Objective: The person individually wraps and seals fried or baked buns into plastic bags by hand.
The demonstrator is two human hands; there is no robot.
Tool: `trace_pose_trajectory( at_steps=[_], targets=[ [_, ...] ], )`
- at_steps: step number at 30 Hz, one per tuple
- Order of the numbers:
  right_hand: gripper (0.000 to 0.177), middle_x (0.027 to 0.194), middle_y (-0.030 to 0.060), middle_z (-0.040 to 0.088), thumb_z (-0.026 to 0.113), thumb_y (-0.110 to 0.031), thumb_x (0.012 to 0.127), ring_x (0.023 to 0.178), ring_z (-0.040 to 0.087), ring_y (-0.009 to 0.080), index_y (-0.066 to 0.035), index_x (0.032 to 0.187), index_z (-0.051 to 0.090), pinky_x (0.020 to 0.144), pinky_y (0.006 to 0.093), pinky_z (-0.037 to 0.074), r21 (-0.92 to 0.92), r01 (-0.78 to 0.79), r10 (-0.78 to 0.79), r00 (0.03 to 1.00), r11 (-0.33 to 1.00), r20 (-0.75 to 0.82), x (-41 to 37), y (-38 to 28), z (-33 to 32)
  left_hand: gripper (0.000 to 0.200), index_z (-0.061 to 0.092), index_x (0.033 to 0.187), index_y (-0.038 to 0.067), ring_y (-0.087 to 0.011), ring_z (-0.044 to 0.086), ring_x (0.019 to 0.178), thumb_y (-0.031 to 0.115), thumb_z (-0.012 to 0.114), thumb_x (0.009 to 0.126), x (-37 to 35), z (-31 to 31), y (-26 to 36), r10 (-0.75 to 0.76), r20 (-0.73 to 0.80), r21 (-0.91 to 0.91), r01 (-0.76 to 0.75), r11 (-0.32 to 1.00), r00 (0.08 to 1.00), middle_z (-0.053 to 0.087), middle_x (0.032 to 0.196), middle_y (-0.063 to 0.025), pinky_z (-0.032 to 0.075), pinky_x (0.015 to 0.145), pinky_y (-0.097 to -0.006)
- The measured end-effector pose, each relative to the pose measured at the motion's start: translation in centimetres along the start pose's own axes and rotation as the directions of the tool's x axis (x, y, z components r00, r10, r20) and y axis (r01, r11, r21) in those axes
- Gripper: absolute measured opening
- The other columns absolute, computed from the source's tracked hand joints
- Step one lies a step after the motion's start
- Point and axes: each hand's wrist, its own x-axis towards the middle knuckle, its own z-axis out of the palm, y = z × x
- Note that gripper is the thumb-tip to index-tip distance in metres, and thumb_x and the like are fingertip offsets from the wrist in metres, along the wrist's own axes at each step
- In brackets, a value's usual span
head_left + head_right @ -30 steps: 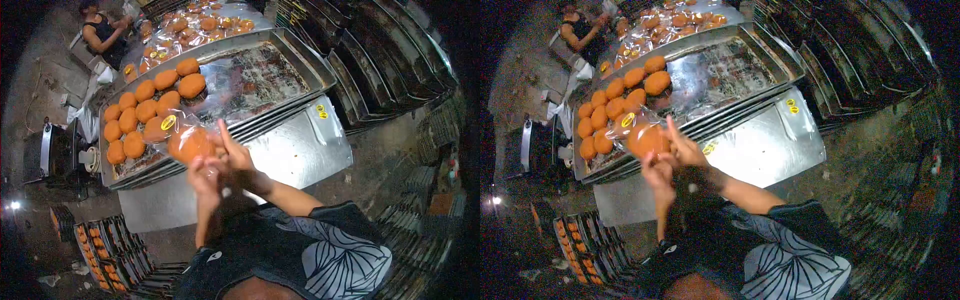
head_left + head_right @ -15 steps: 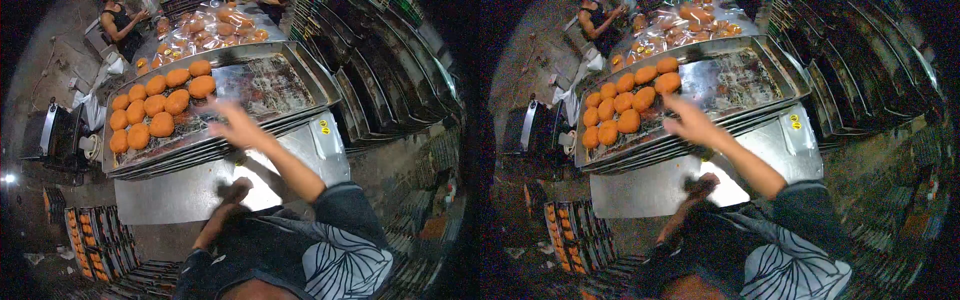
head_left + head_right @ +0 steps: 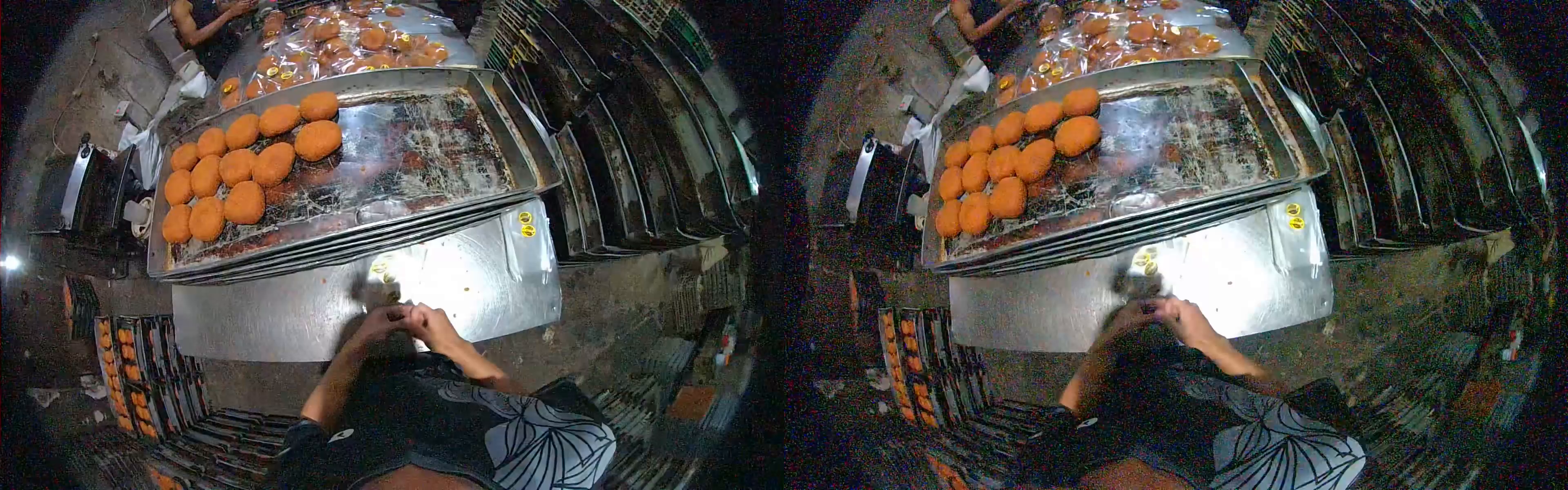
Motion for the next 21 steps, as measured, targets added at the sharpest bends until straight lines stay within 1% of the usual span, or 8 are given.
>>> trace_pose_trajectory(
  at_steps=[3,5,11,13,16,17,19,21],
  targets=[
    [0.025,0.056,0.0039,0.046,0.049,-0.020,0.084,0.052,0.046,0.0096,-0.007,0.069,0.033,0.044,0.0247,0.036,0.200,-0.020,0.050,0.988,0.980,-0.146,0.6,2.4,2.6,0.020,0.060,0.093,0.001,-0.0132,0.055,0.070,0.014,0.057,0.078,-1.2,-0.6,2.8,0.083,-0.050,-0.298,-0.095,0.950,0.995,0.061,0.075,-0.0070,0.044,0.063,-0.0259],
    [0.024,0.052,0.0052,0.048,0.046,-0.020,0.086,0.046,0.047,0.0121,-0.007,0.071,0.033,0.041,0.0240,0.035,0.277,-0.151,0.191,0.974,0.949,-0.125,0.7,0.2,2.5,0.019,0.060,0.092,0.001,-0.0124,0.055,0.069,0.013,0.058,0.077,-0.5,-2.3,0.6,0.212,-0.135,0.003,-0.214,0.977,0.968,0.060,0.075,-0.0057,0.044,0.062,-0.0249],
    [0.015,0.051,0.0085,0.053,0.044,-0.014,0.085,0.045,0.054,0.0188,-0.002,0.095,0.043,0.041,0.0334,0.040,-0.424,-0.060,-0.062,0.961,0.904,-0.269,0.2,-3.7,3.0,0.009,0.058,0.080,-0.001,-0.0145,0.055,0.065,0.008,0.056,0.076,-2.2,-2.1,2.2,0.182,-0.219,-0.056,-0.198,0.979,0.959,0.059,0.074,-0.0081,0.044,0.061,-0.0270],
    [0.031,0.046,0.0037,0.049,0.046,-0.018,0.084,0.037,0.048,0.0144,-0.004,0.111,0.042,0.033,0.0251,0.035,0.346,-0.454,0.451,0.887,0.821,0.094,1.3,-7.4,2.0,0.008,0.058,0.082,0.001,-0.0189,0.056,0.069,0.003,0.052,0.075,-3.4,-2.4,5.6,0.466,-0.573,0.247,-0.400,0.882,0.674,0.057,0.077,-0.0092,0.044,0.063,-0.0274],
    [0.031,0.079,0.0004,0.051,0.048,-0.020,0.085,0.057,0.046,0.0066,-0.006,0.112,0.047,0.045,0.0165,0.039,0.946,-0.251,0.395,0.906,0.205,0.155,5.9,-12.7,-0.2,0.011,0.057,0.085,0.004,-0.0230,0.054,0.079,0.004,0.049,0.077,-5.3,-2.3,8.4,0.774,-0.378,0.520,-0.575,0.632,0.508,0.054,0.085,-0.0098,0.042,0.070,-0.0295],
    [0.045,0.096,0.0083,0.052,0.049,-0.028,0.084,0.078,0.052,0.0139,-0.004,0.120,0.038,0.065,0.0244,0.045,0.876,-0.080,0.279,0.958,0.475,-0.064,8.8,-9.9,0.2,0.011,0.056,0.086,0.004,-0.0244,0.053,0.080,0.010,0.050,0.080,-5.6,-2.4,8.8,0.783,-0.358,0.511,-0.595,0.621,0.509,0.053,0.086,-0.0105,0.041,0.073,-0.0304],
    [0.066,0.128,0.0160,0.033,0.049,-0.041,0.080,0.115,0.038,0.0225,-0.006,0.129,0.022,0.092,0.0370,0.034,0.991,0.126,-0.172,0.978,0.038,-0.118,11.0,-14.6,1.6,0.025,0.047,0.105,0.007,-0.0191,0.052,0.080,0.021,0.045,0.084,-4.6,-4.5,8.0,0.615,-0.609,0.325,-0.550,0.769,0.500,0.052,0.093,-0.0086,0.044,0.068,-0.0297],
    [0.063,0.127,0.0146,0.035,0.050,-0.036,0.081,0.111,0.041,0.0226,-0.006,0.129,0.022,0.091,0.0368,0.036,0.977,-0.135,-0.274,0.958,-0.166,0.086,11.3,-16.4,4.2,0.030,0.042,0.108,0.006,-0.0161,0.052,0.080,0.025,0.045,0.084,-4.0,-7.2,9.7,0.093,-0.840,-0.486,-0.818,0.308,0.535,0.051,0.095,-0.0086,0.045,0.068,-0.0302]
  ],
)
